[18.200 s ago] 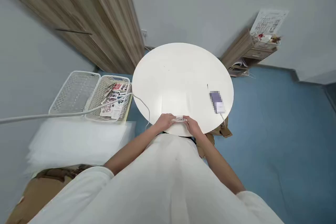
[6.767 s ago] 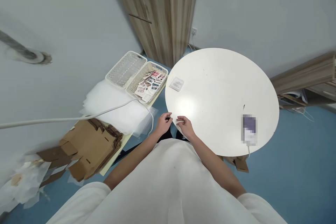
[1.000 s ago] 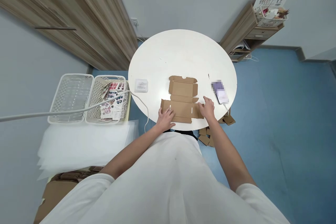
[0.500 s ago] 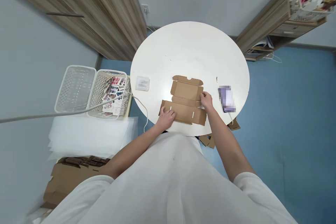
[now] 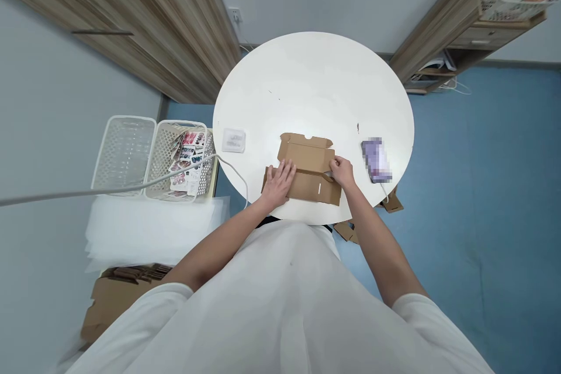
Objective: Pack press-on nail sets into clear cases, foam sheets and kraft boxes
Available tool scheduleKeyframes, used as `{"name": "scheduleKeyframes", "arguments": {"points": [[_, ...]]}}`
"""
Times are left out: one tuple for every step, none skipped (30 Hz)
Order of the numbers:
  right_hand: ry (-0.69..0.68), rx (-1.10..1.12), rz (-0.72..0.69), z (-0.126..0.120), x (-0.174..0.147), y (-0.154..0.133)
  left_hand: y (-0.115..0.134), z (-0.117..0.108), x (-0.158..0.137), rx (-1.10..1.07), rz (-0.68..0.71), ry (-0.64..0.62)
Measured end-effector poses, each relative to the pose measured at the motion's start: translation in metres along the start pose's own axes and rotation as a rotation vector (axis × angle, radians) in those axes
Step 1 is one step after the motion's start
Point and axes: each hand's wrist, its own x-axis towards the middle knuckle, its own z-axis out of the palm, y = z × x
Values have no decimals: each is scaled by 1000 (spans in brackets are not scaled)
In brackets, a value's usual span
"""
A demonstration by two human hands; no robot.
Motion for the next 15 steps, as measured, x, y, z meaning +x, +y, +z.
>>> {"name": "scheduleKeyframes", "arguments": {"points": [[5,-7,-9,0,-2,-1,-1,0,2,10,10,-16],[8,-11,-17,1,-4,-1,-3,-1,3,17,18,-30],[10,-12,-24,1,-6,-1,-3,-1,3,21,23,-41],[10,-13,-31,2,-8,-1,-4,0,3,22,29,-44],[6,-14,-35,3,-11,-1,-4,0,2,21,33,-40],[-2,-16,-40,3,-14,-1,-5,1,0,19,38,-28],[-15,-21,-43,4,-18,-1,-5,2,-2,15,43,-13],[-19,-33,-45,6,-22,-1,-5,3,-4,11,49,3],[-5,-59,-44,7,-28,-2,-5,5,-6,4,55,17],[32,-101,-42,9,-35,-3,-6,6,-8,-4,60,28],[84,-158,-48,11,-43,-4,-6,7,-9,-12,66,34],[136,-224,-68,14,-52,-5,-7,8,-11,-17,70,38],[166,-294,-111,17,-61,-6,-7,9,-12,-18,72,40],[158,-362,-177,20,-70,-7,-8,10,-13,-16,75,44],[109,-425,-260,23,-79,-7,-8,11,-14,-11,78,49]]}}
